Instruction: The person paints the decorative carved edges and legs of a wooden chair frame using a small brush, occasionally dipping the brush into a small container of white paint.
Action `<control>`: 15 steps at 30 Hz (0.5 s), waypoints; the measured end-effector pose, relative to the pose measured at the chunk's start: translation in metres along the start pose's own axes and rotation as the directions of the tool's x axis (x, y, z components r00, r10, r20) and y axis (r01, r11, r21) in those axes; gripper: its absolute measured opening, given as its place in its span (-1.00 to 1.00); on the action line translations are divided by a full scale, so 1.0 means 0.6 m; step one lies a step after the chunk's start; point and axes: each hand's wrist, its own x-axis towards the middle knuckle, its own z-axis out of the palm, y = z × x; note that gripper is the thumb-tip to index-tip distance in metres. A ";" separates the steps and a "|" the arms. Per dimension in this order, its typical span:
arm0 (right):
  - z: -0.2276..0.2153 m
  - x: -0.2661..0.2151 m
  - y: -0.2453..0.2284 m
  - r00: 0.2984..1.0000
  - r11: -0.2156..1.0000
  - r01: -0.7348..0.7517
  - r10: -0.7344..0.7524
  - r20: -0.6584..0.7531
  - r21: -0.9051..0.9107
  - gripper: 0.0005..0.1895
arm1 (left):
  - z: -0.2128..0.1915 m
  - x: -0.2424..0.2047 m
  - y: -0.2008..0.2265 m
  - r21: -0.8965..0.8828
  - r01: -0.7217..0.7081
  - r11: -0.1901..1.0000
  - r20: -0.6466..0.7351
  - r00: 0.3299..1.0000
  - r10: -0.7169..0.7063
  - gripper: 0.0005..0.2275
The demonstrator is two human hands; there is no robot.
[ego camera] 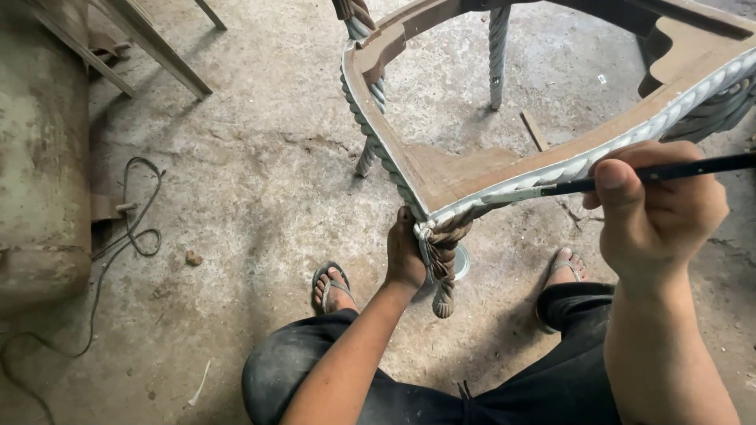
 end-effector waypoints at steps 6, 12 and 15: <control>0.016 0.002 0.004 0.990 0.990 0.070 -0.083 0.113 0.121 -0.81 | -0.008 0.004 -0.010 0.044 -0.050 0.998 0.029 0.998 0.049 -0.45; -0.036 0.001 0.037 0.997 0.998 0.057 -0.057 -0.049 0.001 -0.71 | -0.011 0.010 -0.036 -0.030 0.036 0.999 -0.039 0.999 -0.037 -0.56; -0.002 -0.003 0.038 0.995 0.994 0.099 -0.100 -0.021 -0.055 -0.70 | -0.011 0.010 -0.036 -0.086 0.074 0.994 -0.057 0.995 -0.079 -0.49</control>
